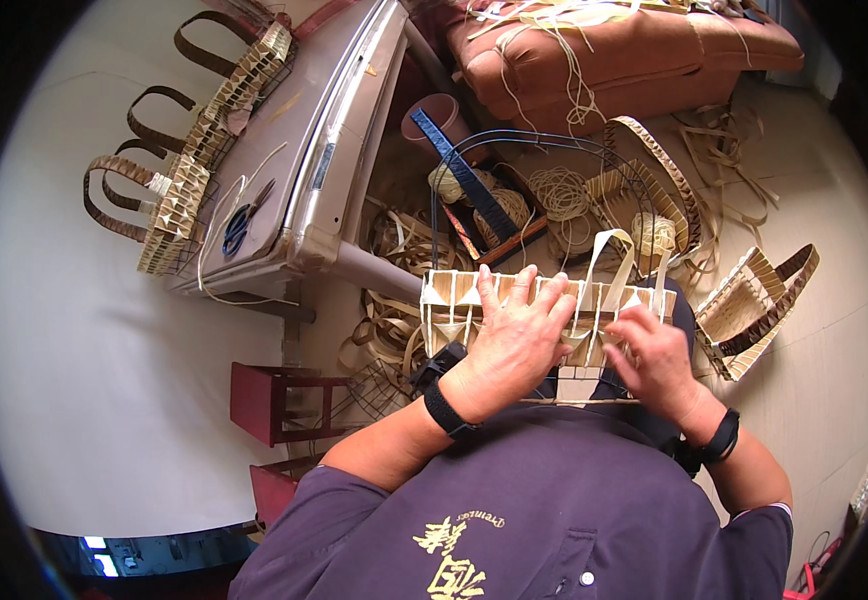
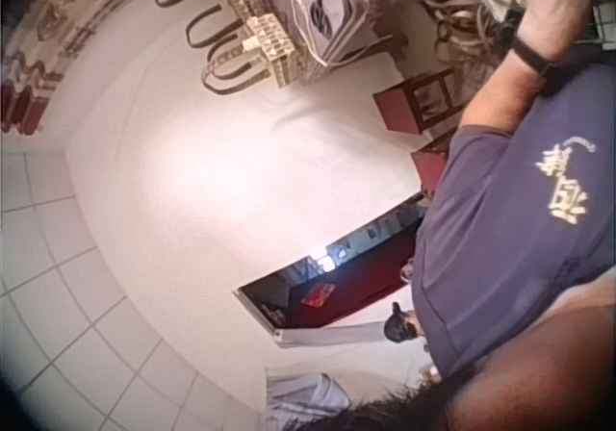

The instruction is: The person weaves strips of material into a basket frame, tucking the ends through the existing structure and pulling them tight by hand.

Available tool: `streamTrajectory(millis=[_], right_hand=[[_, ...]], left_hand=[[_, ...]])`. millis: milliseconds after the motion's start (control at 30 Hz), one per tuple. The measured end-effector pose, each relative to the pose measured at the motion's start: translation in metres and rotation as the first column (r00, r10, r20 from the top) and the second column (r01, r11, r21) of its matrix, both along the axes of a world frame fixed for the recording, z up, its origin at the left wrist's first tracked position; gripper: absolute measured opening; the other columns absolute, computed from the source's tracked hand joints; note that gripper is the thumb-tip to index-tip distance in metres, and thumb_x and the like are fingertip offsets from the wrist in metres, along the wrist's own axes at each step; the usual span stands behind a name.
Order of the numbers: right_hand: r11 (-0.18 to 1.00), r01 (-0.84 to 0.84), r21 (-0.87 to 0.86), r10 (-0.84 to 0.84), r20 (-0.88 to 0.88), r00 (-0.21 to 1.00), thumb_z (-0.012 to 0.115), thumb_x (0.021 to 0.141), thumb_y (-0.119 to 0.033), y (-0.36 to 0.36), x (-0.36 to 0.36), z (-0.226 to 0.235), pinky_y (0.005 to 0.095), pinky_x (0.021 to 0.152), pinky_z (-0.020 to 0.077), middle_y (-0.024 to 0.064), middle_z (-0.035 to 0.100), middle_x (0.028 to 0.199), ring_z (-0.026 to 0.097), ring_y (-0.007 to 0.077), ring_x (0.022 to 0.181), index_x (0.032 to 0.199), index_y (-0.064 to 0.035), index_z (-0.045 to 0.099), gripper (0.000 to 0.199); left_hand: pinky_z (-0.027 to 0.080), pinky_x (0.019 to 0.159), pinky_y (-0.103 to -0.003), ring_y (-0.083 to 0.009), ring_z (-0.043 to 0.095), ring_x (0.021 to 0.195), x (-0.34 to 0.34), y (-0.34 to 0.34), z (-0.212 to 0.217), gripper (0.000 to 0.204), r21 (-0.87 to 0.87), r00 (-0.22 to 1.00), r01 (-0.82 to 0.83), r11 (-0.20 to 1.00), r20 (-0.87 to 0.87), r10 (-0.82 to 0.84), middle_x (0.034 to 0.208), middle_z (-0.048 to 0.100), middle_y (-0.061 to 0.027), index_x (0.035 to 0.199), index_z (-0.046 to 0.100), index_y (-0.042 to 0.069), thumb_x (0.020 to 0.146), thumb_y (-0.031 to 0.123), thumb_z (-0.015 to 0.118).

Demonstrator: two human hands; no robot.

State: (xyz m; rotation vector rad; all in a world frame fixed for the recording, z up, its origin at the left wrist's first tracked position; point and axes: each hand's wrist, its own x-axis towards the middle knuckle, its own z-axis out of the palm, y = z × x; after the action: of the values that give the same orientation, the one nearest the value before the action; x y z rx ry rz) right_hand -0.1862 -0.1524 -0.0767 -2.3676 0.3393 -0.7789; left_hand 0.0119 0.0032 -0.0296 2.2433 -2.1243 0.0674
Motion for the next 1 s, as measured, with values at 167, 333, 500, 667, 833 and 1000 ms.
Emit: streamTrajectory(millis=[167,333,500,667,833,1000], right_hand=[[0.978,-0.127,0.168,0.139,-0.063,0.988,0.082,0.092,-0.005,0.003,-0.006,-0.008,0.0404,0.070,0.0606,0.0129,0.069,0.105,0.074,0.0320,0.077,0.109,-0.0028,0.069,0.022],[0.805,-0.098,0.585,0.210,-0.127,0.969,0.084,0.093,-0.005,0.002,-0.011,0.000,0.0366,0.071,0.0598,0.0123,0.070,0.100,0.073,0.0255,0.076,0.116,-0.0015,0.073,0.025],[0.884,-0.288,0.369,0.330,-0.055,0.942,0.081,0.094,-0.004,-0.004,-0.016,-0.013,0.0402,0.077,0.0606,0.0095,0.071,0.102,0.074,0.0287,0.084,0.105,-0.0057,0.079,0.012],[0.887,-0.263,0.380,0.325,-0.108,0.939,0.083,0.090,-0.006,0.007,-0.019,-0.011,0.0438,0.077,0.0602,0.0097,0.071,0.100,0.075,0.0309,0.086,0.105,-0.0089,0.079,0.016],[0.926,-0.315,0.209,0.355,-0.196,0.914,0.075,0.090,-0.003,0.007,-0.025,-0.013,0.0480,0.078,0.0615,0.0087,0.073,0.104,0.076,0.0363,0.090,0.103,-0.0095,0.077,0.014],[0.817,-0.493,0.299,0.555,-0.180,0.812,0.066,0.082,0.003,0.001,-0.026,-0.005,0.0478,0.079,0.0621,0.0066,0.074,0.109,0.076,0.0368,0.090,0.097,-0.0078,0.075,0.020]], left_hand=[[0.030,0.119,-0.087,-0.0430,0.048,0.152,-0.009,-0.004,-0.001,0.066,-0.004,0.997,-0.066,0.998,0.044,0.066,0.160,0.055,-0.0113,0.148,0.061,0.011,0.094,0.037,0.087],[0.029,0.119,-0.088,-0.0433,0.048,0.152,-0.007,-0.001,-0.005,0.064,-0.020,0.997,-0.064,0.998,0.051,0.065,0.160,0.056,-0.0119,0.147,0.061,0.010,0.095,0.037,0.086],[0.028,0.120,-0.088,-0.0435,0.047,0.153,-0.010,-0.004,-0.002,0.064,-0.023,0.996,-0.074,0.997,0.048,0.075,0.159,0.056,-0.0122,0.147,0.062,0.010,0.095,0.036,0.086],[0.027,0.119,-0.088,-0.0435,0.047,0.154,-0.003,-0.004,-0.007,0.064,-0.046,0.997,-0.067,0.997,0.020,0.068,0.161,0.056,-0.0122,0.149,0.061,0.010,0.096,0.035,0.085],[0.028,0.119,-0.088,-0.0431,0.047,0.154,-0.005,-0.008,-0.005,0.067,-0.051,0.997,-0.077,0.996,0.003,0.077,0.162,0.057,-0.0123,0.156,0.059,0.014,0.097,0.034,0.084],[0.028,0.116,-0.090,-0.0420,0.048,0.153,-0.003,-0.006,-0.009,0.067,-0.031,0.998,-0.060,0.998,0.027,0.061,0.164,0.054,-0.0123,0.160,0.060,0.026,0.098,0.034,0.084]])
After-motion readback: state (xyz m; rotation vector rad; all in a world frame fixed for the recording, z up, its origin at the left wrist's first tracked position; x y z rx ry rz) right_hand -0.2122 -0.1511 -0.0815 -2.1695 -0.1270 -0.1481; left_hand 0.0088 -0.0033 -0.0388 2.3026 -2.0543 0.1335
